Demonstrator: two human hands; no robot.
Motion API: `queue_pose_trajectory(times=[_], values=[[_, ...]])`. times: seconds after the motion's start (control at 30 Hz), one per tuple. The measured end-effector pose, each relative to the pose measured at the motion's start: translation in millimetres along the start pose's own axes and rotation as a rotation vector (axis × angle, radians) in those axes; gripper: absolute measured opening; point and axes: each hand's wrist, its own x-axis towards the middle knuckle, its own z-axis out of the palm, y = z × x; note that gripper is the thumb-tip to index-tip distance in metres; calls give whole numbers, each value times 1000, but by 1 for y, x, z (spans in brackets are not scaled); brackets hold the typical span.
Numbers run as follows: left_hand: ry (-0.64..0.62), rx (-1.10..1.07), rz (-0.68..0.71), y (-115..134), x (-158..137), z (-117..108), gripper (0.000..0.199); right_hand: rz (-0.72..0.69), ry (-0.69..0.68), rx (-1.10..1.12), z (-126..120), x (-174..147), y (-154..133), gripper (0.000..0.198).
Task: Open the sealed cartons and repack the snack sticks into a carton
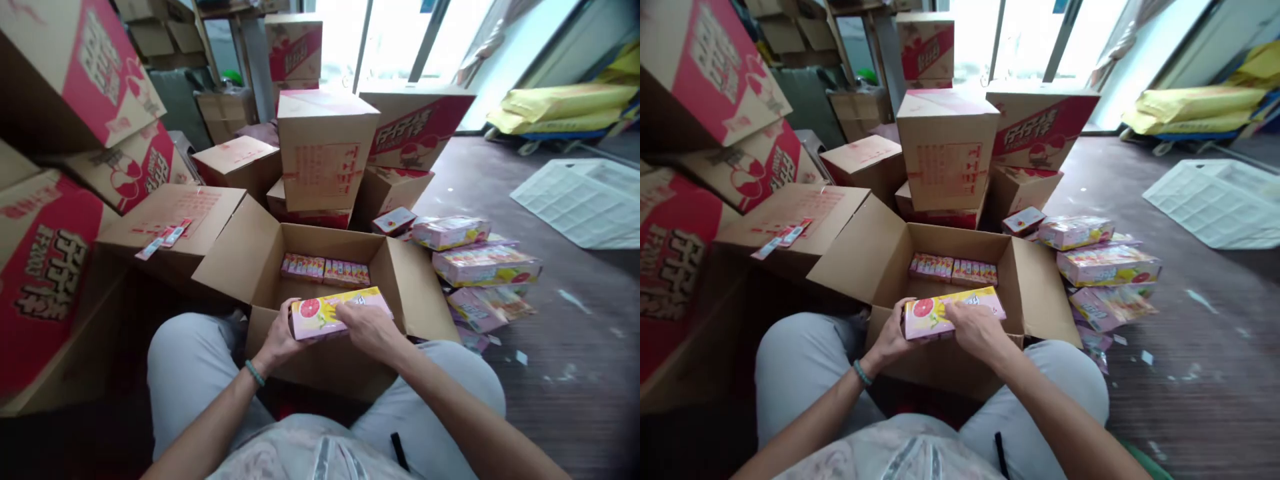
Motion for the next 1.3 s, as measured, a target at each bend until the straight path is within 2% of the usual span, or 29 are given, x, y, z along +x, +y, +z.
queue_pose_trajectory(times=[0.1, 0.2, 0.47, 0.6, 0.67, 0.8, 0.9, 0.97, 1.07, 1.2, 1.3], values=[[3, 24, 7, -2, -2, -3, 82, -102, -105, -175, 1, 15, -38, 23], [15, 36, 16, -5, -7, -5, 79, -155, -166, -258, -1, 31, -63, 22], [54, 54, 68, -9, -6, -3, 71, -120, -284, -390, -5, 48, -85, 25], [33, 49, 73, -12, -5, -4, 75, -103, -279, -405, -2, 42, -67, 26], [29, 29, 67, -13, -5, -5, 74, -52, -259, -388, -5, 30, -42, 24], [24, 9, 45, -12, -4, -5, 73, 185, -174, -275, -24, -7, 26, 24], [-20, 24, 19, -11, -3, -4, 72, 252, -124, -194, -36, -35, 57, 24], [-53, 33, -20, -12, -4, -5, 72, 256, -95, -148, -38, -48, 60, 20], [-74, 85, -81, -14, -4, -8, 73, 320, -39, -160, -33, -57, 50, 10], [-60, 155, -75, -14, -3, -9, 69, 392, 21, -215, -30, -60, 31, 33], [-40, 180, -91, -21, -2, -7, 73, 304, 68, -154, -30, -55, 24, 56]])
